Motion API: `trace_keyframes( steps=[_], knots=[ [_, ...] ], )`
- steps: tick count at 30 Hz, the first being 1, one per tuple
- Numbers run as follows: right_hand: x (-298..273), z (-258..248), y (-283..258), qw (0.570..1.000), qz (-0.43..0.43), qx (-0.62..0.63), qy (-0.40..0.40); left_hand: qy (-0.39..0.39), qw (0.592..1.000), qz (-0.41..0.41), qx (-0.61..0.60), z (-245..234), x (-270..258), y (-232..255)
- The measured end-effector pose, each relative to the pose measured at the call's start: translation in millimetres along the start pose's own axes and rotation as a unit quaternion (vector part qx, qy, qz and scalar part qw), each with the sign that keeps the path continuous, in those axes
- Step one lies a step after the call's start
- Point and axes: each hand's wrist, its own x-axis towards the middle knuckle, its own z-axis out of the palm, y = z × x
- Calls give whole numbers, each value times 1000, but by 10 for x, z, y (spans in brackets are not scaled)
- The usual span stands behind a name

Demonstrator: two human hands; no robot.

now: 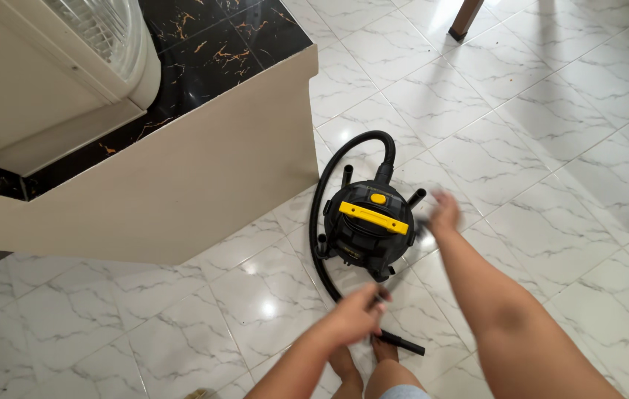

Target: The person assembles a vacuum cleaner by connecting the hose and wands, plugs it into a wall outlet, and vacuums the floor and stairs.

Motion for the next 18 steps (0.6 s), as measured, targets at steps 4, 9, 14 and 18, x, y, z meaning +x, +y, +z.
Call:
trace_keyframes(
  steps=[4, 9, 14, 18],
  knots=[
    [-686, 1436, 399, 887, -141, -267, -349, 252, 951, 12, -177, -484, 308, -467],
    [-2988, 1701, 209, 775, 80, -388, -492, 317, 941, 102, -57, -1222, 52, -682],
    [-3315, 1198, -522, 824, -49, -334, -455, 149, 983, 84, 60, -910, -182, -122],
    [-2759, 544, -659, 782, -86, -443, -430, 126, 965, 228, -43, -605, -292, 590]
  ],
)
